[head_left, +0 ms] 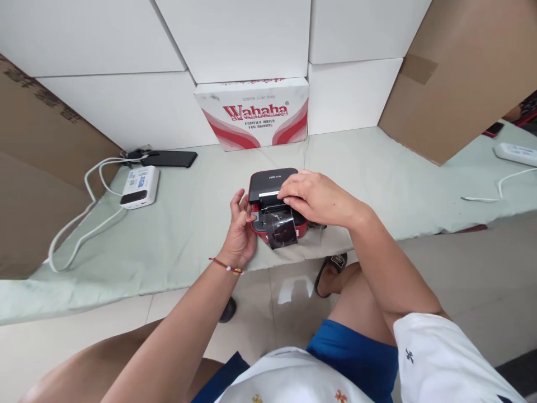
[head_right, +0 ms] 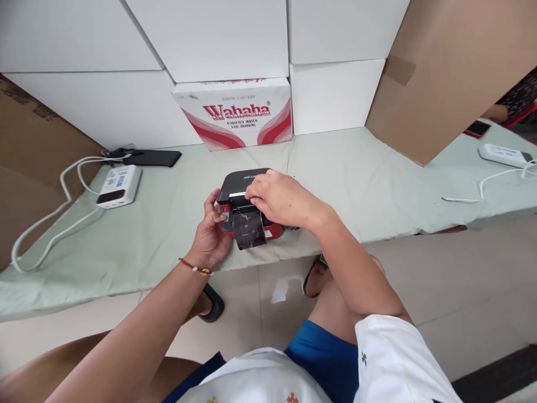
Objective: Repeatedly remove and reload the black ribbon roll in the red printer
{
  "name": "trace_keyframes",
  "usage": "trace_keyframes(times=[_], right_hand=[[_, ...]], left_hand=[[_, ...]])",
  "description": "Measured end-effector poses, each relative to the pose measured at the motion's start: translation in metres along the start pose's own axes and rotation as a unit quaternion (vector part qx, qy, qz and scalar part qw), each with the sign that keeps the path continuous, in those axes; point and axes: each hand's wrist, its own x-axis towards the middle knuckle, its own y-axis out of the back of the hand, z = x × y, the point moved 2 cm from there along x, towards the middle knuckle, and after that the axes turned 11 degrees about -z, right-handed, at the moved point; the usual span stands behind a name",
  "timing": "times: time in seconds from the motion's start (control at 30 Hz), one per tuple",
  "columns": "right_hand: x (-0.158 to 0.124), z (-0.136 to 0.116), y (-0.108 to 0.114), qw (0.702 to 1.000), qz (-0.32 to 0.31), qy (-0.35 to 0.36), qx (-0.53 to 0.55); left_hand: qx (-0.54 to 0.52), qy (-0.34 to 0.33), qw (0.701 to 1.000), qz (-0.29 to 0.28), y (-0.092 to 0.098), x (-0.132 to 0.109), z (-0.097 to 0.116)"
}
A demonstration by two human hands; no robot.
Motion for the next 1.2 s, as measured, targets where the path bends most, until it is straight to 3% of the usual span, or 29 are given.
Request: trace_keyframes(times=[0.23, 0.57, 0.8, 1.2], right_hand=[[0.005, 0.018, 0.0, 0.993, 0.103, 0.033, 0.045], [0.01, 0.024, 0.001, 0.99, 0.099, 0.038, 0.09], [0.026, 0.022, 0.003, 0.991, 0.061, 0.045, 0.106], [0.018, 0.026, 0.006, 0.988, 0.099, 0.027, 0.116]], left_hand=[[0.002, -0.004, 1.0, -0.01, 0.001, 0.002, 0.004], [-0.004, -0.015, 1.0, -0.004, 0.002, 0.003, 0.0], [0.003, -0.02, 1.0, -0.009, 0.003, 0.005, -0.001], [0.018, -0.024, 0.999, -0.034, -0.001, 0.004, 0.001]])
